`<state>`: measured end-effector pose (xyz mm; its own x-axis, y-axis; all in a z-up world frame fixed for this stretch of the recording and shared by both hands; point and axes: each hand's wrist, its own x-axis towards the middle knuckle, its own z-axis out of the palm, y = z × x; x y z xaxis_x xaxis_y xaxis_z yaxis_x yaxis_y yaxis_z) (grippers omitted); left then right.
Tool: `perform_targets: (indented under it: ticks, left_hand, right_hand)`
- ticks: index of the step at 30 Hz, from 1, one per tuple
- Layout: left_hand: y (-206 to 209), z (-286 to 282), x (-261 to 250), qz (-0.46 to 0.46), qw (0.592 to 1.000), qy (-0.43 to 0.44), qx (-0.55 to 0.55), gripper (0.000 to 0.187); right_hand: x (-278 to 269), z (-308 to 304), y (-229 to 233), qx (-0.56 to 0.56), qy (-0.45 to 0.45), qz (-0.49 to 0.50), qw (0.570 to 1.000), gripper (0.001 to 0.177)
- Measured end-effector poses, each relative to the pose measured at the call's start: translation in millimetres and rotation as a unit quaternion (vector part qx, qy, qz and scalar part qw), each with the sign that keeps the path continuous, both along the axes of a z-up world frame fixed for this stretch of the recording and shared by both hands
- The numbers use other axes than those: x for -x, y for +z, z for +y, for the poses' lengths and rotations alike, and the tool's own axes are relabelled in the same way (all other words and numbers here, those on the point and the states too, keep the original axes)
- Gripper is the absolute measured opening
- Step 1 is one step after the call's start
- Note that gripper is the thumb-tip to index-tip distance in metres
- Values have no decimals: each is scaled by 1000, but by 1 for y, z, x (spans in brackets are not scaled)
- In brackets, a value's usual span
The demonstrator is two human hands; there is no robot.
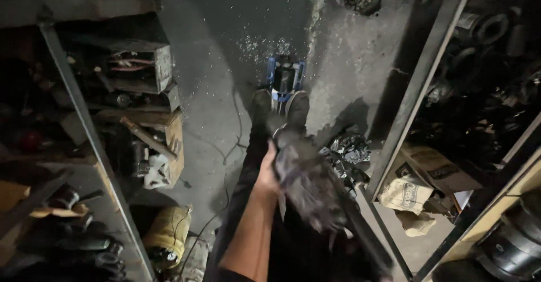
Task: The person uses a power drill to work on a cylindrical metal part secured in a blue jig on the floor. They then move the part to a workbench, where they use a hammer to strike the metal component while holding it steady.
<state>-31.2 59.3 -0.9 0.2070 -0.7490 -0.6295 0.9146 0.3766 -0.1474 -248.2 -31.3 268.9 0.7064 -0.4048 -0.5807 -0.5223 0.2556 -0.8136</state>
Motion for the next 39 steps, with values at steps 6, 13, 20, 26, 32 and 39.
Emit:
perform_targets:
  ticks: [6, 13, 20, 26, 32, 39]
  left_hand:
    - [19, 11, 20, -137, 863, -245, -421, 68]
    - [58, 8, 57, -284, 856, -175, -394, 52]
    - [44, 5, 82, -261, 824, -218, -454, 74]
    - [38, 3, 52, -223, 904, -245, -271, 46]
    - [14, -18, 20, -282, 878, -270, -276, 47]
    - [-9, -22, 17, -364, 833, -289, -302, 50]
  right_hand:
    - [-68, -6, -139, 72, -4, 146, 987, 38]
    - [-111, -6, -173, 45, 70, 287, 954, 36]
    - [-93, 18, -205, 114, 10, 117, 987, 53]
    - [-70, 25, -264, -32, -90, 80, 992, 51]
    - [-120, 5, -258, 27, -54, 135, 989, 38]
    - [-101, 10, -305, -12, -78, 113, 990, 28]
